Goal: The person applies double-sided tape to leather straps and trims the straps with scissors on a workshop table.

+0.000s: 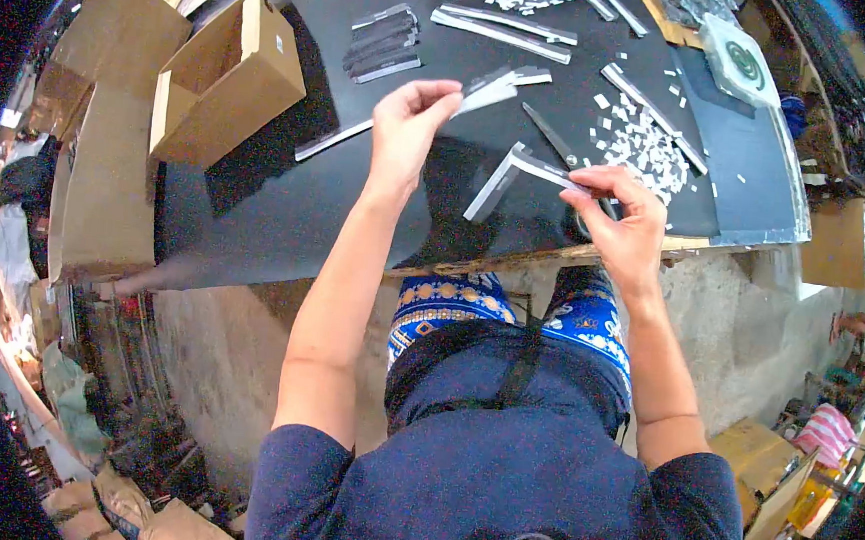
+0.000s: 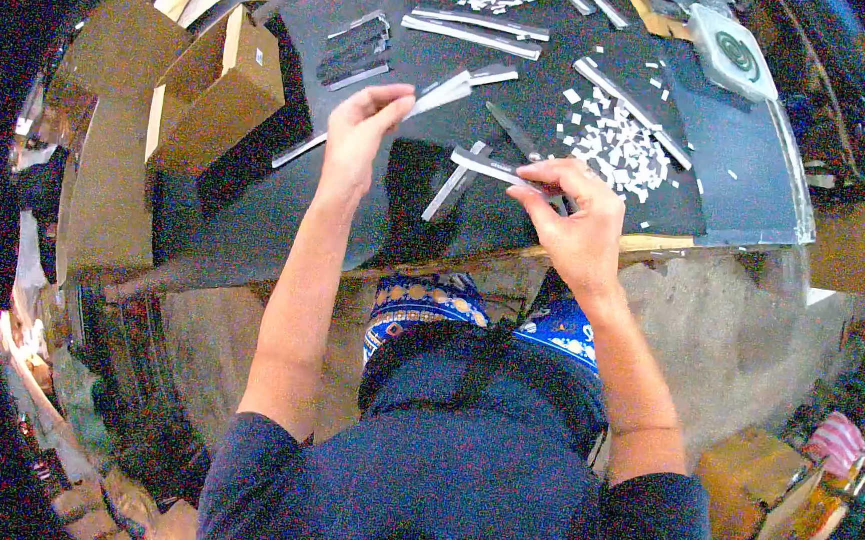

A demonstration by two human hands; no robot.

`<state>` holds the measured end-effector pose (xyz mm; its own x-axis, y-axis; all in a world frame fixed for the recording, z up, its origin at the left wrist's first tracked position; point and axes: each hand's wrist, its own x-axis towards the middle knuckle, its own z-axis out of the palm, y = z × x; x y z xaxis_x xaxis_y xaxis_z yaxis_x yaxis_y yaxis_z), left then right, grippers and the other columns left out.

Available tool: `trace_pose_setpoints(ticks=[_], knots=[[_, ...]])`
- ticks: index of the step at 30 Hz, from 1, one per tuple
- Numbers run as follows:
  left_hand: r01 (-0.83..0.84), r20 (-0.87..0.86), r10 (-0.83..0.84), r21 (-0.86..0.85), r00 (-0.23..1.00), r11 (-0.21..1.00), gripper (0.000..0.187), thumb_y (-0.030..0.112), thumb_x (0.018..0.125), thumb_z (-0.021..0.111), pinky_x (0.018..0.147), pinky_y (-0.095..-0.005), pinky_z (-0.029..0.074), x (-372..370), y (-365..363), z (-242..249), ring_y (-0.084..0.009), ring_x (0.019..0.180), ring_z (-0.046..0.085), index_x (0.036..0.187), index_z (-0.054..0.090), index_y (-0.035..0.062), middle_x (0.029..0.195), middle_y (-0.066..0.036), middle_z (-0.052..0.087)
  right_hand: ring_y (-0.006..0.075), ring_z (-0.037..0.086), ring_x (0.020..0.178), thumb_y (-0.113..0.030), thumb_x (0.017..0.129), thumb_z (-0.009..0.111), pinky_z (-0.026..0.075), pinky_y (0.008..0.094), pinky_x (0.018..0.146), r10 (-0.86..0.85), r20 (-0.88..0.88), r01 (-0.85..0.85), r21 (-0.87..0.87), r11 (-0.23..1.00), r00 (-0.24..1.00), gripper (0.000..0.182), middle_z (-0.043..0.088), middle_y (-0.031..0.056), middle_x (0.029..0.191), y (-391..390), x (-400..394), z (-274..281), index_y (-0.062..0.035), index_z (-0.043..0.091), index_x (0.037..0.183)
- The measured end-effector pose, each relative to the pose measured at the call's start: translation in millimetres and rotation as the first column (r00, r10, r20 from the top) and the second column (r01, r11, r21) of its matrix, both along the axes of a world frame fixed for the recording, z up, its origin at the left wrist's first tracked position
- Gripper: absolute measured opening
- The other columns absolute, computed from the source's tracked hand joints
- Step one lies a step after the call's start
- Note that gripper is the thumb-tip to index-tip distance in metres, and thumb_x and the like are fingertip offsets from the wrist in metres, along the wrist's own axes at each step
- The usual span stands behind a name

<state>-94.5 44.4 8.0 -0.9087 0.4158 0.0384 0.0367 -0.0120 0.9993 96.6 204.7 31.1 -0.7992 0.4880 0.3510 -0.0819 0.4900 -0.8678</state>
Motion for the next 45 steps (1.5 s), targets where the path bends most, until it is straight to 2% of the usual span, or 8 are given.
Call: trace_pose_setpoints(ticks=[8,11,13,15,16,18,35,45], knots=[[0.002,-0.251,-0.085,-0.313,0.964,0.95,0.021,0.017,0.074,0.076,0.076,-0.0272,0.049,-42.8,70.2,-16.9,-0.0144,0.084,0.065,0.092,0.073,0.0051,0.094,-0.01,0.07,0.0223,0.066,0.08,-0.002,0.07,0.076,0.051,0.0298,0.073,-0.022,0.025,0.018,0.122,0.992,0.999,0.017,0.069,0.0097,0.086,1.1,21.3,-7.8,-0.0024,0.07,0.086],[-0.417,-0.881,-0.078,-0.297,0.467,0.859,0.03,0.025,0.068,0.079,0.076,-0.0382,0.05,-47.9,70.0,-32.8,-0.027,0.087,0.063,0.092,0.073,0.0091,0.091,-0.014,0.068,0.0219,0.066,0.078,-0.002,0.07,0.076,0.051,0.0301,0.071,-0.016,0.006,0.015,0.105,0.994,1.0,0.016,0.069,0.0095,0.085,2.8,23.3,-14.3,-0.002,0.069,0.084],[-0.262,-0.776,-0.2,-0.425,0.599,0.866,0.03,0.025,0.068,0.079,0.076,-0.0369,0.05,-37.2,59.5,-17.9,-0.0256,0.086,0.063,0.092,0.073,0.0084,0.091,-0.014,0.068,0.0217,0.066,0.078,-0.001,0.07,0.076,0.051,0.0298,0.071,-0.039,0.01,0.038,0.104,0.994,0.999,0.016,0.069,0.0097,0.084,3.7,24.6,-12.3,-0.0019,0.069,0.084],[0.202,-0.383,-0.471,-0.564,0.795,0.8,0.029,0.024,0.069,0.079,0.075,-0.0334,0.049,-25.0,47.2,4.9,-0.0204,0.083,0.062,0.093,0.071,0.0076,0.093,-0.011,0.067,0.0209,0.066,0.076,-0.001,0.071,0.075,0.051,0.0287,0.069,-0.071,-0.004,0.071,0.101,0.992,0.997,0.015,0.068,0.0102,0.083,6.0,25.5,-15.0,-0.0016,0.068,0.084],[0.422,-0.202,-0.602,-0.545,0.772,0.724,0.032,0.022,0.069,0.08,0.072,-0.0315,0.049,-25.9,44.6,3.0,-0.0172,0.079,0.06,0.095,0.07,0.0062,0.093,-0.009,0.066,0.0209,0.066,0.076,-0.001,0.071,0.075,0.051,0.0287,0.069,-0.072,-0.002,0.071,0.095,0.993,0.997,0.015,0.068,0.0102,0.083,7.6,25.6,-16.3,-0.0016,0.068,0.084],[0.501,-0.265,-0.744,-0.597,0.614,0.626,0.035,0.021,0.069,0.08,0.07,-0.0311,0.05,-20.5,40.3,4.9,-0.0167,0.076,0.059,0.097,0.067,0.0049,0.089,-0.008,0.065,0.0209,0.066,0.076,-0.001,0.071,0.075,0.051,0.0288,0.069,-0.088,-0.024,0.09,0.147,0.985,0.996,0.015,0.068,0.0104,0.082,9.5,24.9,-17.6,-0.0016,0.068,0.084],[0.481,-0.326,-0.864,-0.728,0.384,0.489,0.032,0.025,0.062,0.085,0.064,-0.0316,0.048,-32.3,59.7,-12.9,-0.0164,0.071,0.06,0.079,0.066,0.0056,0.076,-0.006,0.062,0.0246,0.066,0.079,-0.003,0.072,0.075,0.051,0.0313,0.071,-0.122,0.007,0.117,0.254,0.96,0.992,0.013,0.068,0.0106,0.083,7.2,23.7,-10.4,-0.0023,0.068,0.082],[0.5,-0.235,-0.707,-0.563,0.667,0.658,0.021,0.012,0.077,0.074,0.066,-0.0247,0.047,-19.7,0.2,11.5,-0.01,0.071,0.059,0.094,0.067,0.0035,0.077,-0.003,0.064,0.0292,0.059,0.085,-0.006,0.068,0.075,0.046,0.0382,0.075,-0.175,0.051,0.139,0.414,0.9,0.983,0.016,0.064,0.0092,0.082,-0.2,0.9,-24.1,-0.0049,0.066,0.082]])
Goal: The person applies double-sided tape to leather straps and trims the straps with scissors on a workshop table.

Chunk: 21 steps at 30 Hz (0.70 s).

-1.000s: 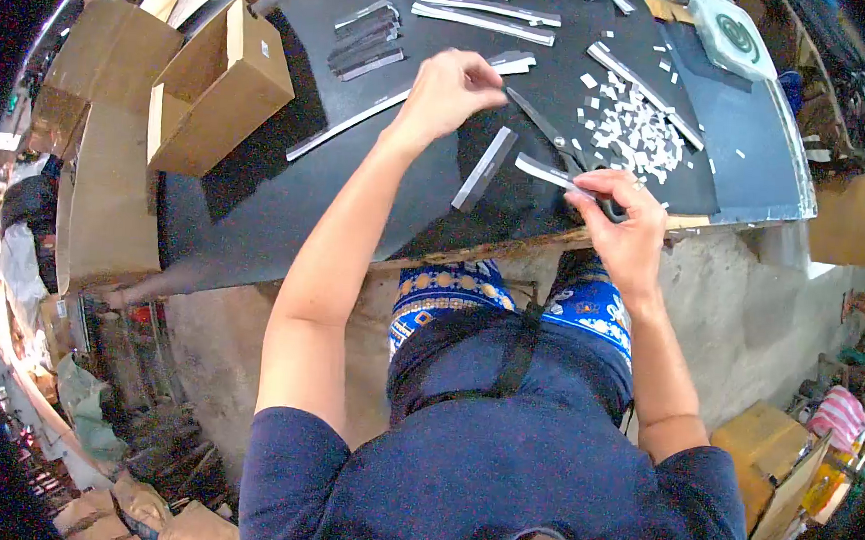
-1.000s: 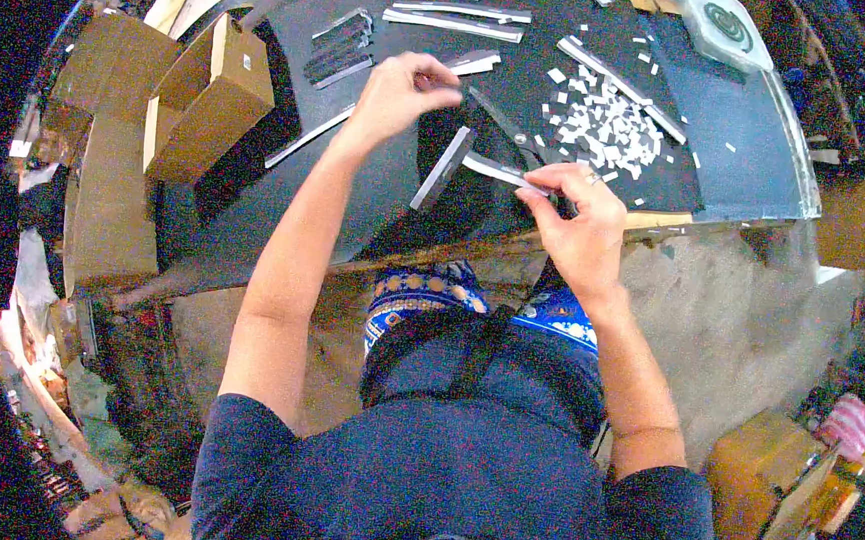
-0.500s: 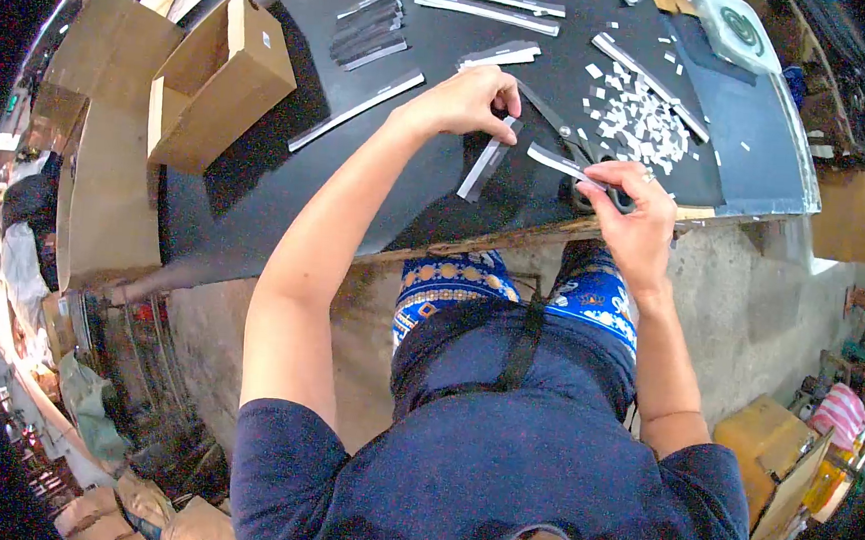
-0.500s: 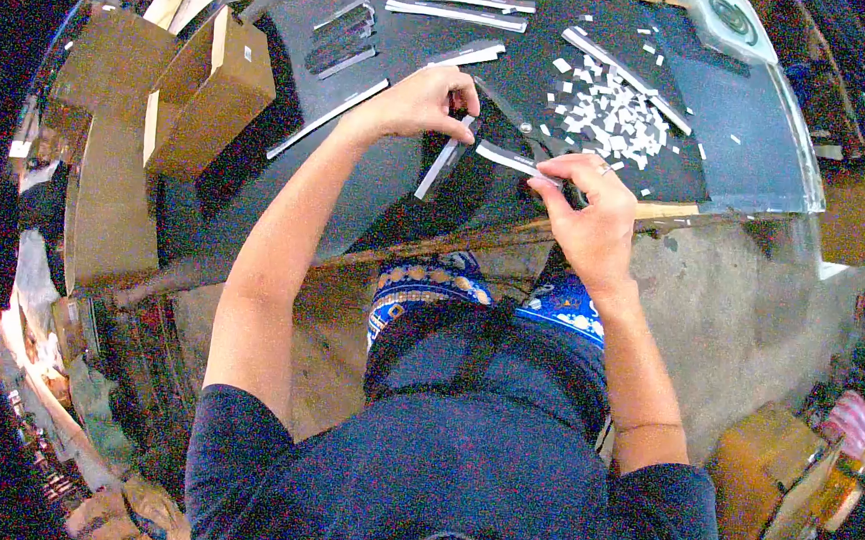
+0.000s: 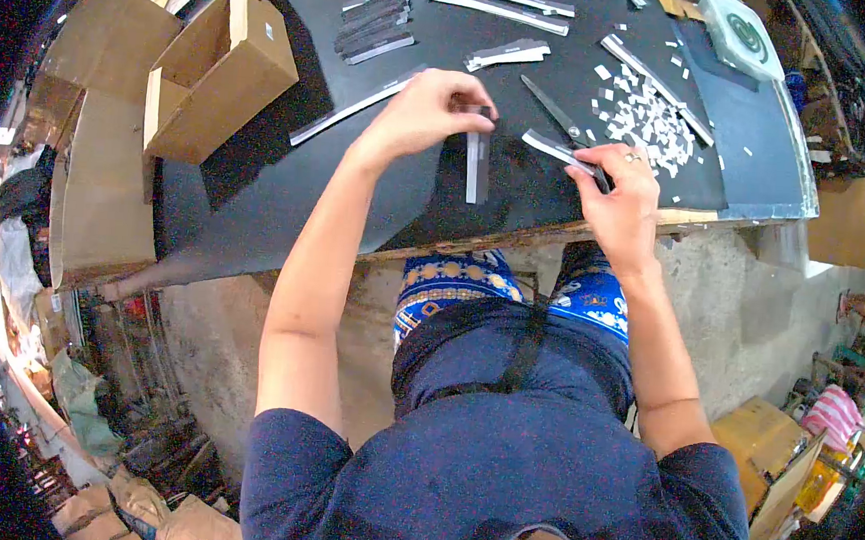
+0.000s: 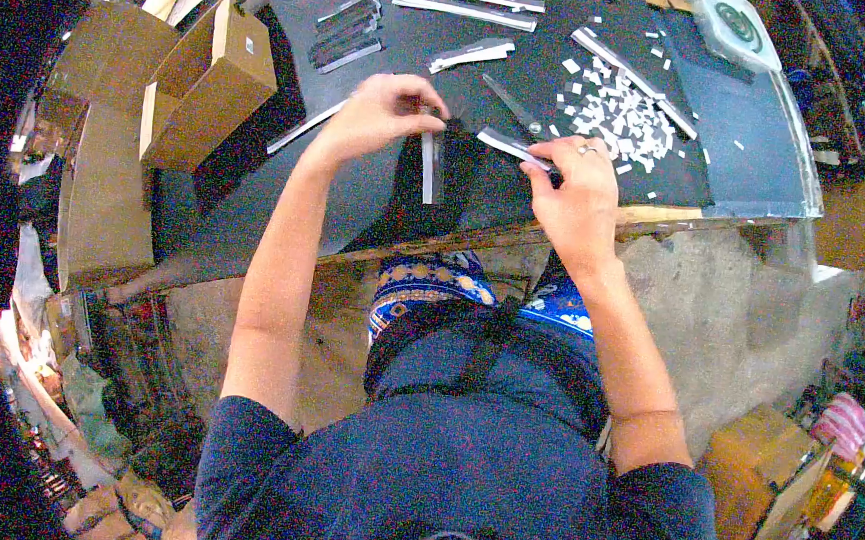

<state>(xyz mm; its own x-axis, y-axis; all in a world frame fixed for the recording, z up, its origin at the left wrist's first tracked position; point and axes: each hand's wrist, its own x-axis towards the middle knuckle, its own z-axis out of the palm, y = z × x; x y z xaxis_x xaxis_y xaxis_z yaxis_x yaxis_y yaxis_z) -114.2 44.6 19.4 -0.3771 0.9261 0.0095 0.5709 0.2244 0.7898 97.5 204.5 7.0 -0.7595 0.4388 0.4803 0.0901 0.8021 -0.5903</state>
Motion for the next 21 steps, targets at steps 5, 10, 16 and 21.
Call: trace_pose_setpoints(ticks=[5,10,16,21], knots=[[-0.382,0.364,0.311,0.141,0.878,0.913,0.014,0.011,0.083,0.071,0.068,-0.023,0.047,21.6,-49.3,-1.0,-0.0087,0.074,0.059,0.094,0.066,0.0035,0.082,0.0,0.064,0.0292,0.057,0.101,-0.011,0.067,0.079,0.046,0.0373,0.088,0.106,-0.005,-0.106,0.017,0.994,0.994,0.038,0.062,0.0132,0.104,-15.8,-18.9,5.8,-0.0061,0.065,0.103],[-0.667,0.542,0.477,0.228,0.692,0.709,0.01,0.006,0.085,0.069,0.069,-0.0192,0.045,61.2,-65.9,-23.5,-0.0049,0.076,0.056,0.092,0.063,0.0029,0.083,0.001,0.063,0.0291,0.06,0.1,-0.005,0.072,0.074,0.047,0.0373,0.088,0.366,-0.129,-0.381,-0.478,0.791,0.921,0.044,0.061,0.014,0.109,-43.2,-41.9,4.3,-0.0053,0.061,0.114],[-0.643,0.273,0.584,0.396,0.765,0.656,0.007,0.006,0.081,0.071,0.083,-0.0268,0.045,76.1,-75.3,-49.4,-0.0131,0.09,0.058,0.084,0.066,0.0032,0.091,-0.007,0.066,0.0262,0.061,0.093,0.003,0.073,0.068,0.049,0.0344,0.081,0.477,0.027,-0.454,-0.265,0.851,0.878,0.041,0.064,0.0114,0.094,-52.6,-53.2,-14.6,-0.0062,0.063,0.112],[-0.67,0.436,0.523,0.325,0.732,0.667,0.015,0.0,0.08,0.07,0.09,-0.028,0.044,78.3,-82.8,-42.0,-0.0153,0.098,0.06,0.094,0.065,0.0026,0.098,-0.008,0.066,0.0252,0.06,0.09,0.006,0.073,0.065,0.049,0.0339,0.076,0.513,0.039,-0.494,-0.213,0.843,0.858,0.041,0.063,0.01,0.09,-57.8,-56.2,-14.3,-0.0069,0.064,0.112]])
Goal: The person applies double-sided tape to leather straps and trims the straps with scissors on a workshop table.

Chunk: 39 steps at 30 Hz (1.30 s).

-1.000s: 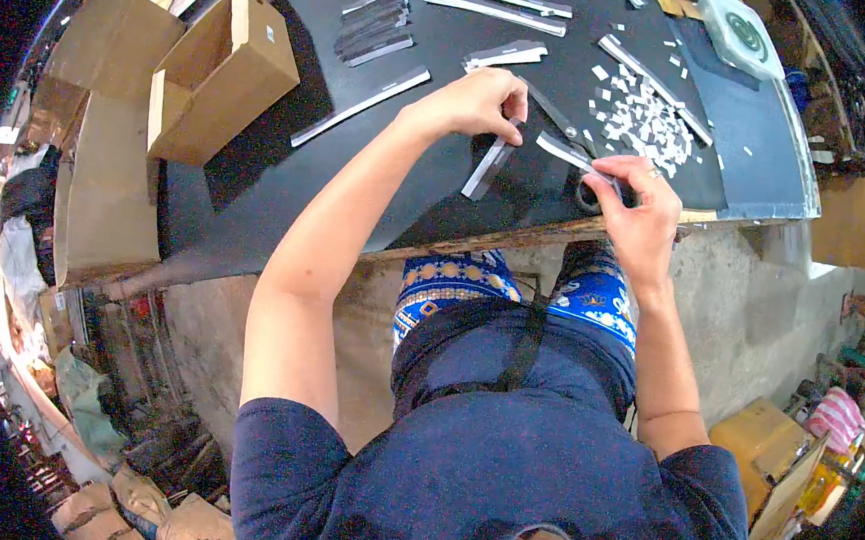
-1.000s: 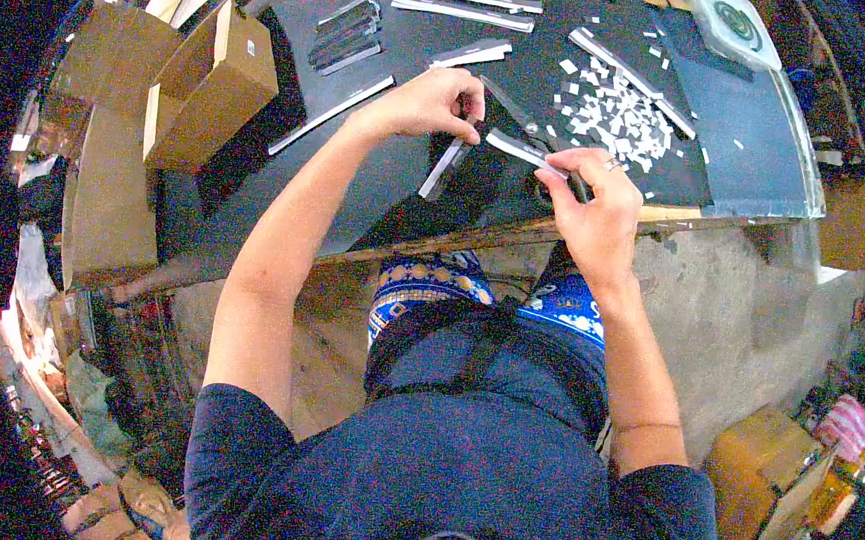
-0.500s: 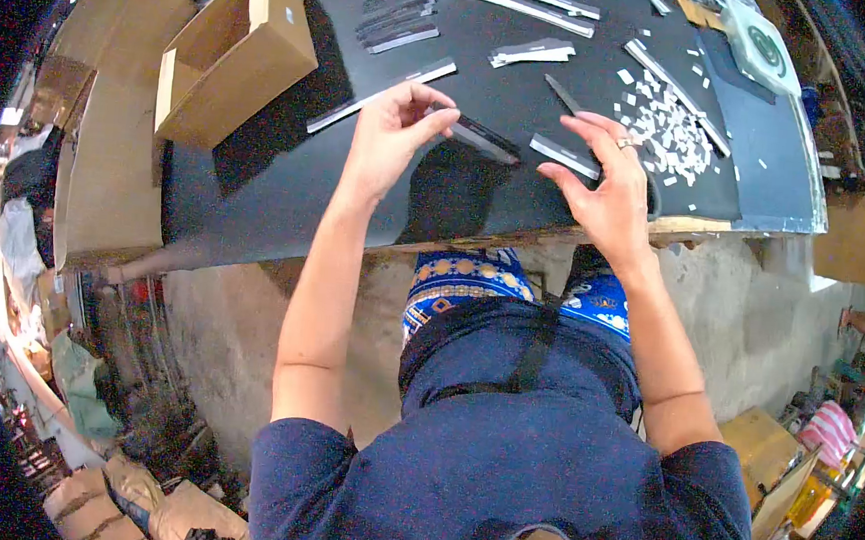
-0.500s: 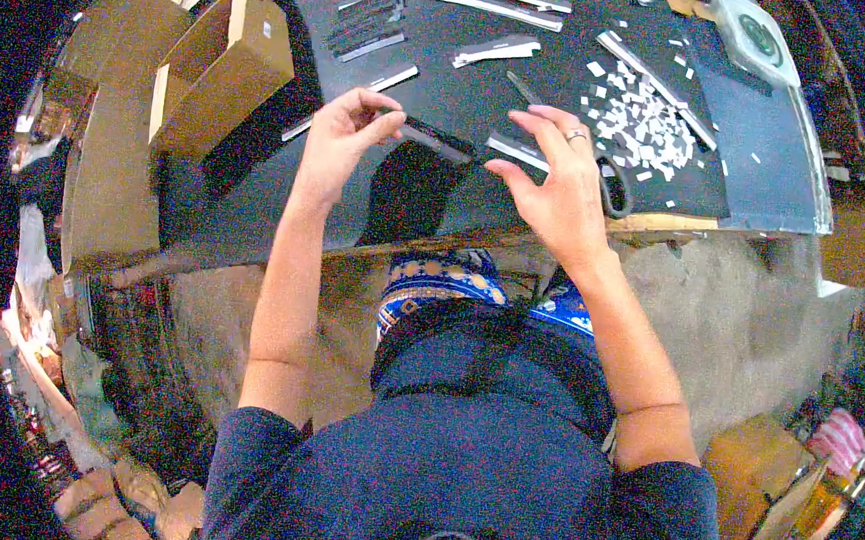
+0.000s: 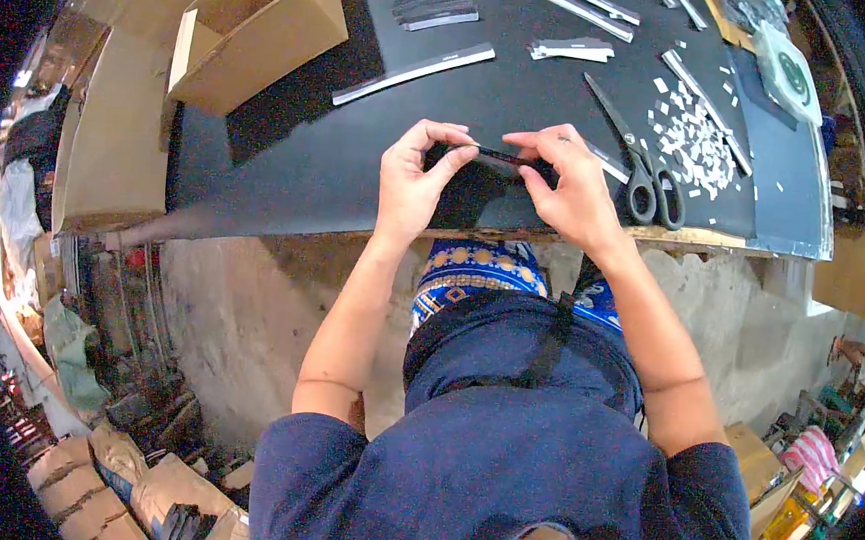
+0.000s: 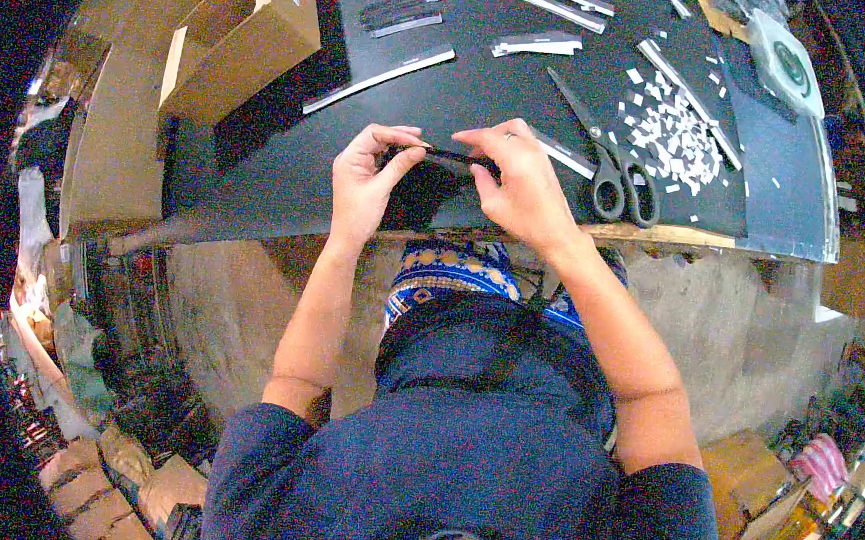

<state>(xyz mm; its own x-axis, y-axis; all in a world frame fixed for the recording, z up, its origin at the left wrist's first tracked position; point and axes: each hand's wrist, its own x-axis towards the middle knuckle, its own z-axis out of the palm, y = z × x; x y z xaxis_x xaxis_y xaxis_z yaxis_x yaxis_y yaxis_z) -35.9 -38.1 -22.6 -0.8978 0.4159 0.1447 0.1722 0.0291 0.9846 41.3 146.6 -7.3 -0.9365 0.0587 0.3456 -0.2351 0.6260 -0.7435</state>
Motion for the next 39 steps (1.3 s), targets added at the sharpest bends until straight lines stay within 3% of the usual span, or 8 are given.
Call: trace_pose_setpoints(ticks=[4,6,12,14,18,24,29,39], knots=[[-0.024,-0.036,0.02,-0.139,0.999,0.99,0.026,-0.001,0.08,0.069,0.091,-0.0282,0.045,4.3,-6.2,7.5,-0.0153,0.099,0.061,0.105,0.062,0.0025,0.103,-0.009,0.067,0.0262,0.058,0.09,0.008,0.072,0.062,0.048,0.0358,0.074,0.021,-0.083,-0.015,0.072,0.997,0.996,0.041,0.061,0.0103,0.09,2.1,-5.2,4.1,-0.0065,0.063,0.111],[-0.101,-0.277,0.033,-0.236,0.96,0.966,0.039,-0.002,0.079,0.069,0.094,-0.0287,0.045,9.9,-4.8,10.4,-0.0163,0.104,0.061,0.116,0.058,0.0021,0.112,-0.01,0.067,0.0266,0.058,0.089,0.009,0.072,0.061,0.048,0.0366,0.073,0.034,-0.121,-0.02,0.116,0.993,0.992,0.041,0.06,0.0106,0.09,1.8,-6.5,-0.7,-0.0063,0.063,0.111],[-0.123,-0.221,0.078,-0.201,0.972,0.972,0.067,-0.004,0.077,0.069,0.096,-0.0318,0.045,26.4,1.6,9.3,-0.0193,0.11,0.06,0.137,0.043,0.0074,0.117,-0.012,0.065,0.0316,0.058,0.091,0.008,0.074,0.058,0.047,0.0403,0.083,0.022,-0.064,-0.02,0.029,0.999,0.998,0.035,0.062,0.0136,0.091,-2.6,-2.6,-8.5,-0.0032,0.062,0.107],[-0.295,-0.434,0.108,-0.389,0.894,0.873,0.07,-0.005,0.077,0.068,0.098,-0.0327,0.043,28.6,-1.3,12.6,-0.019,0.114,0.057,0.14,0.04,0.0075,0.114,-0.011,0.066,0.0317,0.058,0.092,0.008,0.074,0.058,0.047,0.0398,0.083,0.009,-0.05,-0.008,0.023,1.0,0.999,0.037,0.062,0.0141,0.093,-1.7,-1.4,-8.9,-0.0035,0.061,0.108],[-0.245,-0.266,0.158,-0.334,0.951,0.91,0.071,-0.008,0.079,0.065,0.103,-0.0338,0.04,35.2,-4.8,6.4,-0.0206,0.122,0.052,0.142,0.036,0.0066,0.12,-0.013,0.063,0.0317,0.059,0.091,0.008,0.074,0.058,0.047,0.0394,0.083,0.003,-0.067,-0.003,0.006,1.0,0.998,0.038,0.062,0.0145,0.093,-2.6,-1.4,-11.7,-0.004,0.061,0.109],[-0.206,-0.062,0.208,0.032,0.976,0.978,0.081,-0.012,0.082,0.059,0.11,-0.0379,0.032,46.4,10.5,5.7,-0.0292,0.133,0.04,0.149,0.017,0.0071,0.147,-0.021,0.033,0.0262,0.063,0.086,0.01,0.074,0.059,0.05,0.0331,0.078,-0.037,-0.084,0.033,-0.045,0.998,0.996,0.04,0.066,0.0114,0.091,-8.9,-1.8,-15.6,-0.0042,0.063,0.111],[-0.159,-0.109,0.162,0.031,0.981,0.987,0.092,-0.014,0.082,0.056,0.111,-0.0393,0.03,52.4,16.2,-0.6,-0.0331,0.138,0.03,0.151,0.002,0.0112,0.154,-0.021,0.016,0.03,0.062,0.086,0.012,0.071,0.057,0.05,0.0371,0.079,-0.042,-0.057,0.035,-0.128,0.991,0.997,0.042,0.063,0.0133,0.09,-12.4,1.2,-11.6,-0.0051,0.062,0.109],[-0.15,-0.12,0.148,-0.012,0.982,0.989,0.091,-0.015,0.081,0.054,0.109,-0.0376,0.032,54.1,17.8,-5.4,-0.0312,0.138,0.032,0.151,0.003,0.0111,0.153,-0.02,0.018,0.0277,0.064,0.087,0.012,0.072,0.059,0.051,0.0354,0.079,-0.03,-0.034,0.022,-0.212,0.977,0.999,0.043,0.065,0.0122,0.091,-13.2,0.1,-12.6,-0.0055,0.063,0.11]])
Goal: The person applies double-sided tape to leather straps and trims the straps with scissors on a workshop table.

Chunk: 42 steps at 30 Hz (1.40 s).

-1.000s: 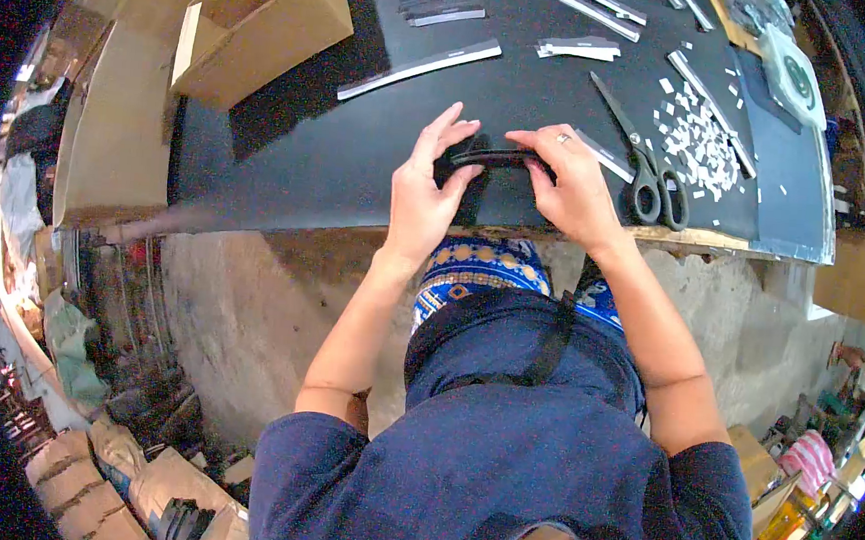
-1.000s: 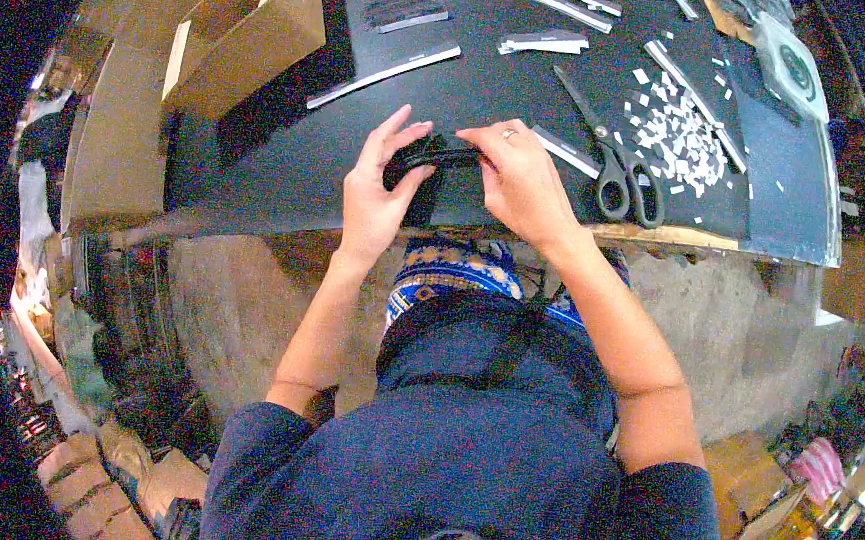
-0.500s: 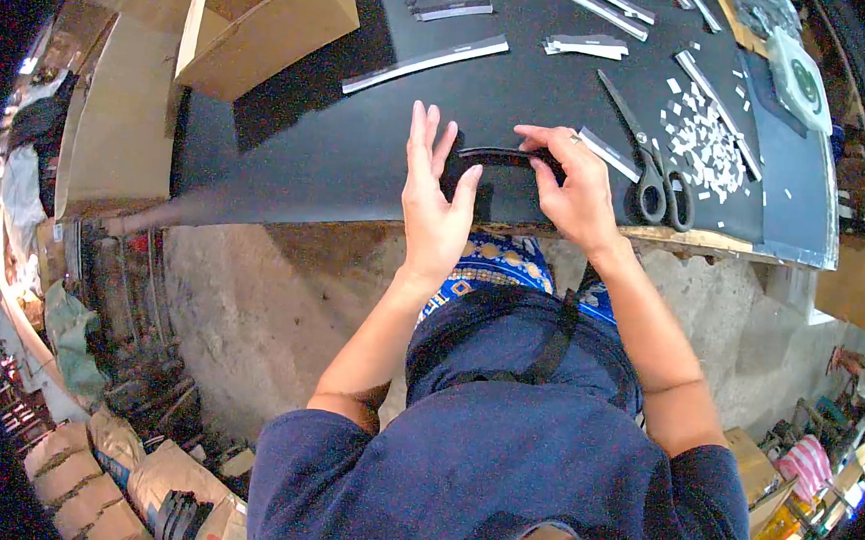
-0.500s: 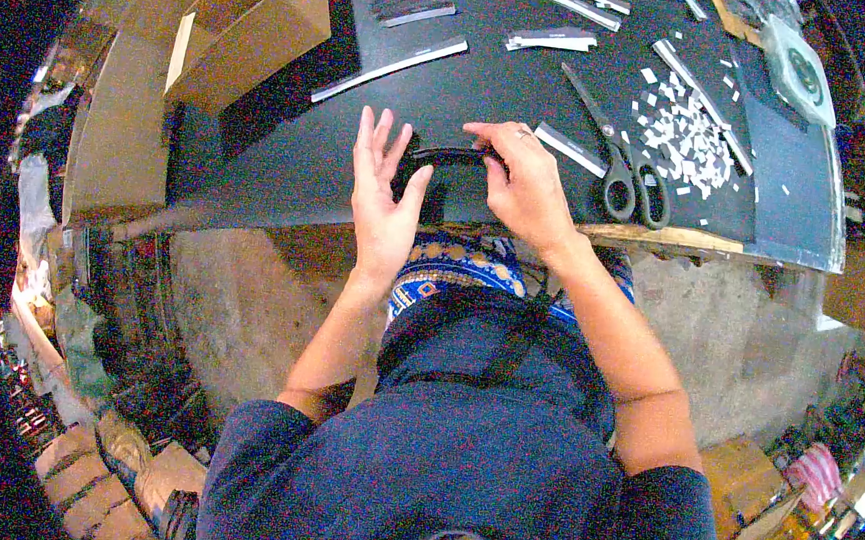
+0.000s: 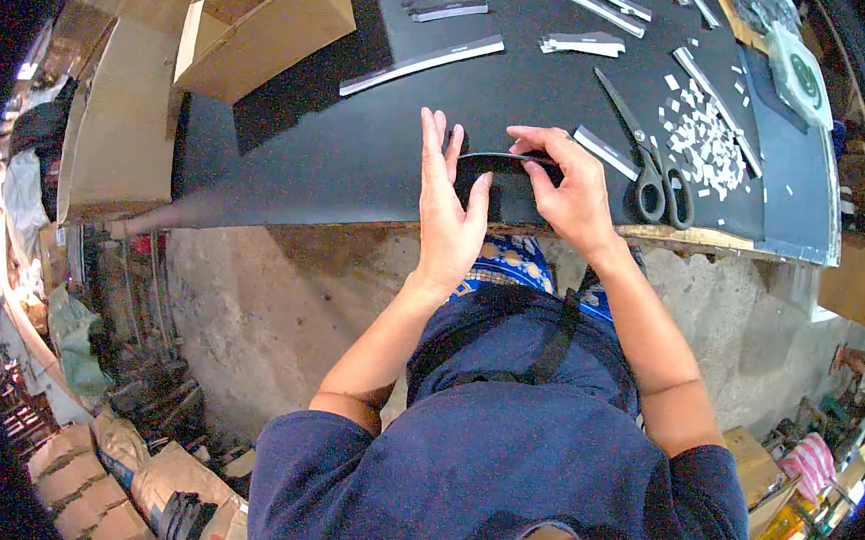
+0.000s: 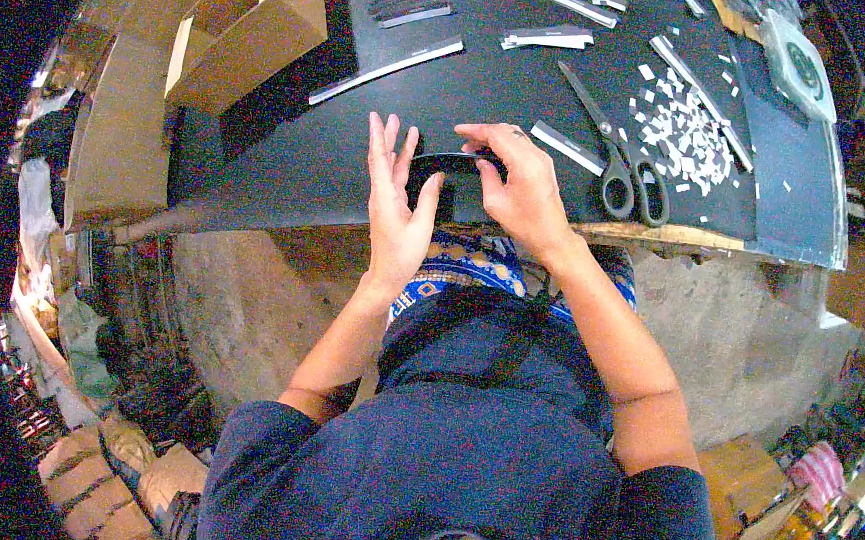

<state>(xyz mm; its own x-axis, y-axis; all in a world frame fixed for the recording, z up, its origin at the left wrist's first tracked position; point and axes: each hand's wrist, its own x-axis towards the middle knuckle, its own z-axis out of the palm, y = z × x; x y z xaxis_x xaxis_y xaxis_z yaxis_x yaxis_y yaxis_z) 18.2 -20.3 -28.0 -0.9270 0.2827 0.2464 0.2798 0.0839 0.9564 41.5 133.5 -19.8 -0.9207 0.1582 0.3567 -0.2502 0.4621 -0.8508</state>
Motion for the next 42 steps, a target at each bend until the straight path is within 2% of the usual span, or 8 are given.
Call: trace_pose_setpoints(ticks=[6,11,12,16,24,27,33,42], knots=[[0.021,0.017,-0.021,-0.016,1.0,1.0,0.089,-0.015,0.083,0.052,0.109,-0.0369,0.033,-1.4,-0.9,-1.7,-0.0308,0.139,0.031,0.151,0.002,0.0108,0.153,-0.02,0.02,0.0212,0.065,0.086,0.012,0.075,0.058,0.05,0.0299,0.078,-0.007,0.006,0.007,0.014,1.0,1.0,0.039,0.066,0.0101,0.091,-0.7,-0.8,0.7,-0.0034,0.064,0.111],[-0.078,-0.152,0.044,-0.229,0.987,0.97,0.071,-0.009,0.08,0.062,0.105,-0.0341,0.038,-11.7,-8.1,8.8,-0.026,0.127,0.048,0.143,0.034,0.0051,0.139,-0.017,0.045,0.0273,0.064,0.085,0.01,0.074,0.057,0.051,0.0354,0.078,-0.04,-0.048,0.041,0.03,0.999,0.998,0.037,0.066,0.0129,0.092,-2.5,-3.8,-4.9,-0.0039,0.063,0.108],[-0.162,-0.228,0.103,-0.254,0.968,0.954,0.049,-0.003,0.076,0.07,0.096,-0.0321,0.045,-15.7,-8.3,13.7,-0.0234,0.11,0.059,0.123,0.059,0.0044,0.118,-0.013,0.062,0.0273,0.064,0.085,0.01,0.074,0.057,0.051,0.0354,0.078,-0.04,-0.048,0.042,0.03,0.999,0.998,0.037,0.066,0.0129,0.092,-3.1,-3.7,-4.5,-0.0039,0.063,0.108],[-0.132,-0.371,-0.018,-0.375,0.929,0.918,0.021,0.002,0.071,0.074,0.077,-0.0301,0.048,-34.9,-20.4,11.7,-0.022,0.085,0.062,0.092,0.073,0.0065,0.09,-0.008,0.069,0.0275,0.064,0.085,0.009,0.074,0.057,0.051,0.0355,0.078,-0.058,-0.015,0.058,0.016,0.998,0.998,0.035,0.065,0.0128,0.091,-4.7,-3.4,-1.3,-0.0034,0.063,0.107],[-0.03,-0.304,-0.115,-0.435,0.946,0.9,0.012,0.001,0.073,0.072,0.073,-0.0302,0.048,-52.5,-32.0,18.9,-0.0202,0.079,0.062,0.085,0.074,0.0048,0.082,-0.008,0.069,0.0292,0.063,0.086,0.008,0.075,0.058,0.05,0.0357,0.077,-0.016,-0.012,0.017,0.083,0.996,1.0,0.033,0.064,0.0128,0.088,6.0,-6.5,2.8,-0.0036,0.063,0.106],[0.18,-0.131,-0.27,-0.471,0.954,0.863,0.011,0.003,0.074,0.073,0.075,-0.0293,0.048,-63.8,-40.3,28.6,-0.0177,0.082,0.062,0.084,0.073,0.0029,0.082,-0.007,0.069,0.0232,0.064,0.081,0.004,0.076,0.062,0.05,0.0326,0.074,0.029,0.095,-0.035,0.056,0.998,0.995,0.032,0.065,0.0099,0.085,18.8,-8.0,13.0,-0.0033,0.063,0.106],[0.539,0.584,-0.404,-0.07,0.705,0.839,0.014,0.008,0.079,0.073,0.077,-0.0255,0.049,-79.7,-48.7,48.6,-0.0129,0.081,0.064,0.091,0.071,-0.0001,0.088,-0.006,0.07,0.0078,0.06,0.074,-0.002,0.077,0.07,0.049,0.0231,0.071,0.366,0.401,-0.187,-0.421,0.888,0.84,0.031,0.065,0.0013,0.079,42.2,-11.6,36.6,-0.0048,0.066,0.107],[0.376,0.231,-0.329,-0.203,0.916,0.904,0.015,0.006,0.079,0.073,0.07,-0.0224,0.046,-65.1,-34.3,33.7,-0.0096,0.076,0.061,0.093,0.074,0.002,0.082,-0.003,0.069,0.0073,0.06,0.077,-0.002,0.076,0.07,0.049,0.0237,0.072,0.216,0.302,-0.118,-0.313,0.943,0.929,0.025,0.067,0.0021,0.08,35.1,-6.8,25.2,-0.0045,0.069,0.101]])
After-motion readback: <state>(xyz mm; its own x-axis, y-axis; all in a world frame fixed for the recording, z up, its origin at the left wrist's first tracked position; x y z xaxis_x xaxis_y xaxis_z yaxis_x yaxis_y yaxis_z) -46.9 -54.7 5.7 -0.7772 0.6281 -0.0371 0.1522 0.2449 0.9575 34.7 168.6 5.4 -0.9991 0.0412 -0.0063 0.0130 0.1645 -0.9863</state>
